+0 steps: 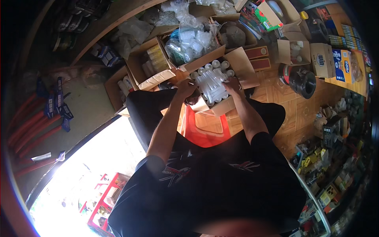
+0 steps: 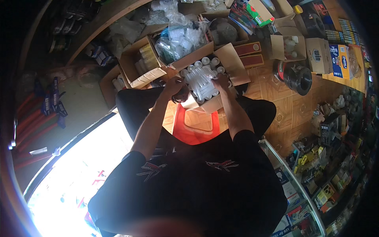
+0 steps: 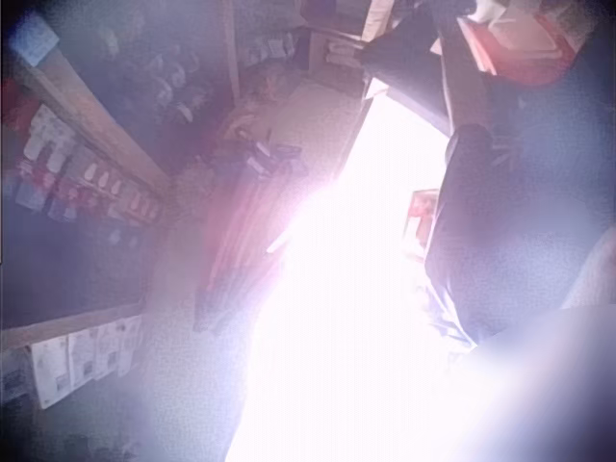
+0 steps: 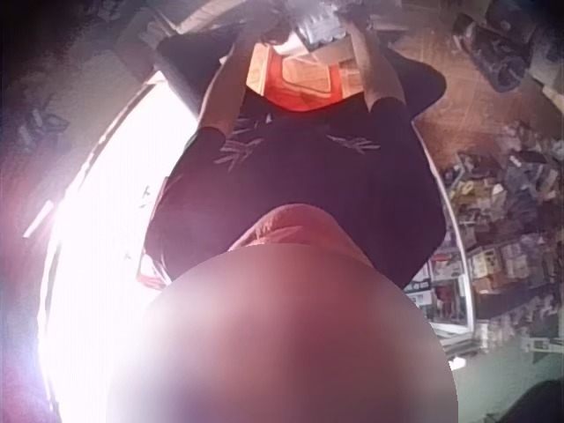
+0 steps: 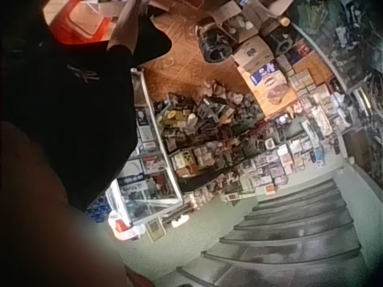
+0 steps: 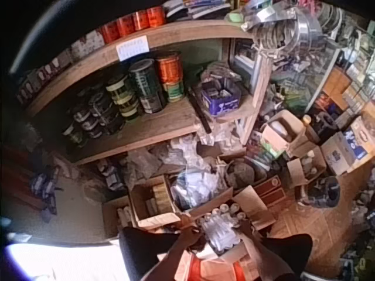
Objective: The recorder takes spray cans from a cardboard box, wipes them clean with a rag, and puts them back or sets them aside.
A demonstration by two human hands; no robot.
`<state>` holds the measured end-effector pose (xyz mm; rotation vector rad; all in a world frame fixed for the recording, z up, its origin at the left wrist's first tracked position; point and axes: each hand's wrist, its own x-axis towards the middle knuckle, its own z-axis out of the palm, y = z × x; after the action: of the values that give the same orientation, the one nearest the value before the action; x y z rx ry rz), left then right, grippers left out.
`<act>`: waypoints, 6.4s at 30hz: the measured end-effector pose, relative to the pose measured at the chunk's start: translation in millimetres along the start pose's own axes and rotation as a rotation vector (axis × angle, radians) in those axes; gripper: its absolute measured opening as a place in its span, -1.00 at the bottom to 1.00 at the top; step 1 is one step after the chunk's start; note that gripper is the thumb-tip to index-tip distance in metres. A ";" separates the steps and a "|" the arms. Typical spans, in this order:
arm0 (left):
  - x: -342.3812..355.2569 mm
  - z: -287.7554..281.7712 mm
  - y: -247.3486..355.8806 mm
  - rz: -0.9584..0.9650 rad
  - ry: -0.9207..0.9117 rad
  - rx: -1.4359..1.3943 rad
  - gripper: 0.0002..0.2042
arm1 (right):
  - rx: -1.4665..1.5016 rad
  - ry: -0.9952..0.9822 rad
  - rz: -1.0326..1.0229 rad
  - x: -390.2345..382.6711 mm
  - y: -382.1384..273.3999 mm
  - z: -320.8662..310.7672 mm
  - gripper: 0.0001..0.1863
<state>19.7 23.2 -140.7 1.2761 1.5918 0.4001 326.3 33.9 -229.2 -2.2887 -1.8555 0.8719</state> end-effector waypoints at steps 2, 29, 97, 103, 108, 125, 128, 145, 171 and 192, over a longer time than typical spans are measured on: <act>-2.9 6.7 -10.7 -0.094 -0.041 -0.014 -0.54 | 0.248 -0.153 0.043 -2.7 3.3 -0.1 -0.43; 80.5 -136.6 7.8 -0.136 0.276 0.354 -0.53 | 0.947 -0.227 0.043 -41.6 -89.7 -136.0 -0.53; -183.7 -97.2 141.4 0.365 -0.133 -0.879 -0.53 | 0.273 0.104 -0.450 -143.8 -106.6 -236.6 -0.41; -237.2 -79.0 222.5 0.526 -0.279 -0.808 -0.57 | 1.083 0.075 -0.621 -250.3 -146.8 -311.8 -0.46; -281.7 -47.4 291.1 1.267 0.043 -0.003 -0.66 | 1.579 0.538 -0.576 -277.3 -188.3 -316.4 -0.54; -302.6 -79.5 297.3 1.286 -0.057 0.065 -0.78 | 2.118 0.033 -0.616 -276.2 -215.1 -349.9 -0.36; -309.2 -85.2 265.1 1.083 -0.339 -0.159 -0.77 | 2.105 0.300 -0.487 -274.2 -203.3 -361.0 -0.34; -307.6 -39.5 276.9 1.280 0.021 0.020 -0.55 | 2.139 -0.658 -0.328 -232.9 -182.3 -300.1 -0.30; -221.5 -40.7 233.6 0.861 -0.053 -0.402 -0.53 | 1.615 0.350 -0.294 -242.1 -206.1 -185.1 -0.38; -176.8 -63.9 86.5 0.341 -0.144 -0.365 -0.68 | 0.627 0.637 -0.212 -21.1 -100.3 -150.4 -0.38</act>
<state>-1.3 -76.5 39.4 1.2568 1.1177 0.7574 305.5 85.3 -55.9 -1.6713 -1.2761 0.5011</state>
